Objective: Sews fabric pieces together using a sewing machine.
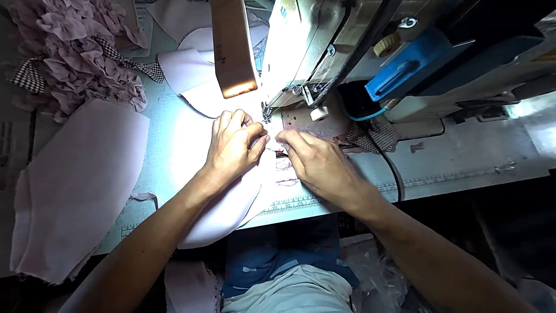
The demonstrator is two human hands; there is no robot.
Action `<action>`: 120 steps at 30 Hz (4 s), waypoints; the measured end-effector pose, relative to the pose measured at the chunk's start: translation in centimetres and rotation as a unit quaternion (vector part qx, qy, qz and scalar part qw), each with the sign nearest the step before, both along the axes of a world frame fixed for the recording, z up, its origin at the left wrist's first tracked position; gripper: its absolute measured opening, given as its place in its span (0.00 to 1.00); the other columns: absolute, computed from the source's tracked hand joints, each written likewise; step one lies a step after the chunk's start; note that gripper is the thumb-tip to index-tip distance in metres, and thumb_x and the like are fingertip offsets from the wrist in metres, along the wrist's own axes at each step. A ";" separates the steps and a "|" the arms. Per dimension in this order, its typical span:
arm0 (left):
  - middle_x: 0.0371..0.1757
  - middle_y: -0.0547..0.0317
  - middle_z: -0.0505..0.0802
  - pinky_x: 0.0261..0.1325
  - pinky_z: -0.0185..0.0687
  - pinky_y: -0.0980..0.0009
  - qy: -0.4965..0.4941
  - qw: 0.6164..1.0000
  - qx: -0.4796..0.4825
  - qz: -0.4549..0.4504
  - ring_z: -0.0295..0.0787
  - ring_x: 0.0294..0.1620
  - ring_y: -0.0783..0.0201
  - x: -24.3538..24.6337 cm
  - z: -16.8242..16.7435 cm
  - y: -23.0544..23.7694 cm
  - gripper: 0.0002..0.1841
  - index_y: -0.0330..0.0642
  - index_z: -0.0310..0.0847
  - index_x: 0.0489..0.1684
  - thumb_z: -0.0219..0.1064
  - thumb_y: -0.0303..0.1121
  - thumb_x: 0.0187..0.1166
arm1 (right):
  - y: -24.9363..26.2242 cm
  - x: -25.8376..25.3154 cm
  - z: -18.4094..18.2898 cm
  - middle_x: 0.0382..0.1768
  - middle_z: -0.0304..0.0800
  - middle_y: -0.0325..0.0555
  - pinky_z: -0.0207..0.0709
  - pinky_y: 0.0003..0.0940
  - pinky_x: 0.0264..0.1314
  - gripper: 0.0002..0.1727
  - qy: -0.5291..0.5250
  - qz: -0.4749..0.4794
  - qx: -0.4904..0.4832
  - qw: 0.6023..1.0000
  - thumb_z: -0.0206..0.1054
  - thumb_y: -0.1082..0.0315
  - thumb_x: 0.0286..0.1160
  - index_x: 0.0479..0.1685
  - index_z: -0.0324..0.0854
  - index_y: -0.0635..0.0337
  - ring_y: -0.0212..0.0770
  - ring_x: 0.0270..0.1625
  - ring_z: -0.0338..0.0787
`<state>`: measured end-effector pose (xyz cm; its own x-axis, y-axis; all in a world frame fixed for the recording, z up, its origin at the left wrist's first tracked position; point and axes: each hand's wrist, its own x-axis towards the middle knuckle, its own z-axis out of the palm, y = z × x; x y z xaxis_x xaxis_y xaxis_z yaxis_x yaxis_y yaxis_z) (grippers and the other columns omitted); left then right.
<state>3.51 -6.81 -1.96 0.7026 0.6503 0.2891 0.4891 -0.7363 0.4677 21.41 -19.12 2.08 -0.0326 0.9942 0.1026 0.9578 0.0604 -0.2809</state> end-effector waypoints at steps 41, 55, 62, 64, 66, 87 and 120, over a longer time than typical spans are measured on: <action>0.51 0.59 0.86 0.66 0.64 0.53 -0.001 1.000 -0.006 -0.022 0.77 0.61 0.55 -0.7 -0.2 0.2 0.18 0.63 0.93 0.55 0.64 0.58 0.80 | -5.3 -3.2 -0.3 0.23 0.85 0.34 0.79 0.27 0.26 0.14 0.145 -0.103 -0.024 0.984 0.58 0.58 0.89 0.47 0.87 0.53 0.29 0.23 0.84; 0.51 0.58 0.86 0.66 0.64 0.53 0.006 1.000 -0.003 -0.024 0.77 0.61 0.54 -0.7 -0.2 0.2 0.19 0.62 0.93 0.55 0.63 0.57 0.81 | -6.2 -2.7 -0.1 0.24 0.84 0.35 0.75 0.29 0.24 0.14 0.121 -0.114 -0.015 0.986 0.58 0.57 0.88 0.58 0.85 0.52 0.30 0.22 0.81; 0.51 0.58 0.86 0.65 0.64 0.53 0.008 1.000 -0.004 -0.024 0.77 0.61 0.54 -0.7 -0.2 0.1 0.19 0.62 0.93 0.55 0.62 0.57 0.81 | -6.4 -2.6 0.0 0.33 0.84 0.43 0.78 0.34 0.32 0.14 0.091 -0.118 -0.007 0.989 0.59 0.58 0.89 0.43 0.84 0.58 0.38 0.32 0.85; 0.51 0.58 0.86 0.65 0.64 0.53 0.007 1.000 -0.004 -0.025 0.77 0.60 0.54 -0.7 -0.2 0.2 0.19 0.62 0.93 0.55 0.63 0.57 0.81 | -6.4 -2.6 -0.1 0.29 0.84 0.39 0.79 0.32 0.29 0.14 0.125 -0.127 -0.018 0.984 0.61 0.57 0.88 0.57 0.81 0.56 0.34 0.26 0.84; 0.51 0.58 0.86 0.65 0.64 0.53 0.007 1.000 -0.006 -0.025 0.77 0.61 0.54 -0.7 -0.2 0.2 0.19 0.62 0.93 0.55 0.63 0.57 0.81 | -6.5 -2.5 -0.3 0.27 0.82 0.36 0.78 0.33 0.25 0.19 0.154 -0.129 -0.037 0.979 0.61 0.58 0.87 0.72 0.75 0.51 0.33 0.22 0.82; 0.51 0.59 0.86 0.65 0.65 0.53 -0.003 1.000 -0.003 -0.022 0.77 0.60 0.54 -0.7 -0.4 0.2 0.18 0.62 0.93 0.55 0.64 0.56 0.80 | -4.0 -3.2 0.1 0.41 0.90 0.48 0.83 0.42 0.37 0.19 0.068 -0.077 0.007 0.995 0.64 0.65 0.77 0.64 0.86 0.59 0.45 0.38 0.90; 0.56 0.62 0.96 0.79 0.70 0.52 -0.049 0.983 0.042 -0.173 0.85 0.71 0.55 -2.0 -0.3 -0.3 0.16 0.55 0.97 0.47 0.65 0.51 0.83 | -4.8 -5.0 -0.9 0.34 0.87 0.44 0.83 0.33 0.35 0.15 0.083 -0.067 0.016 0.994 0.64 0.66 0.77 0.54 0.90 0.63 0.40 0.34 0.88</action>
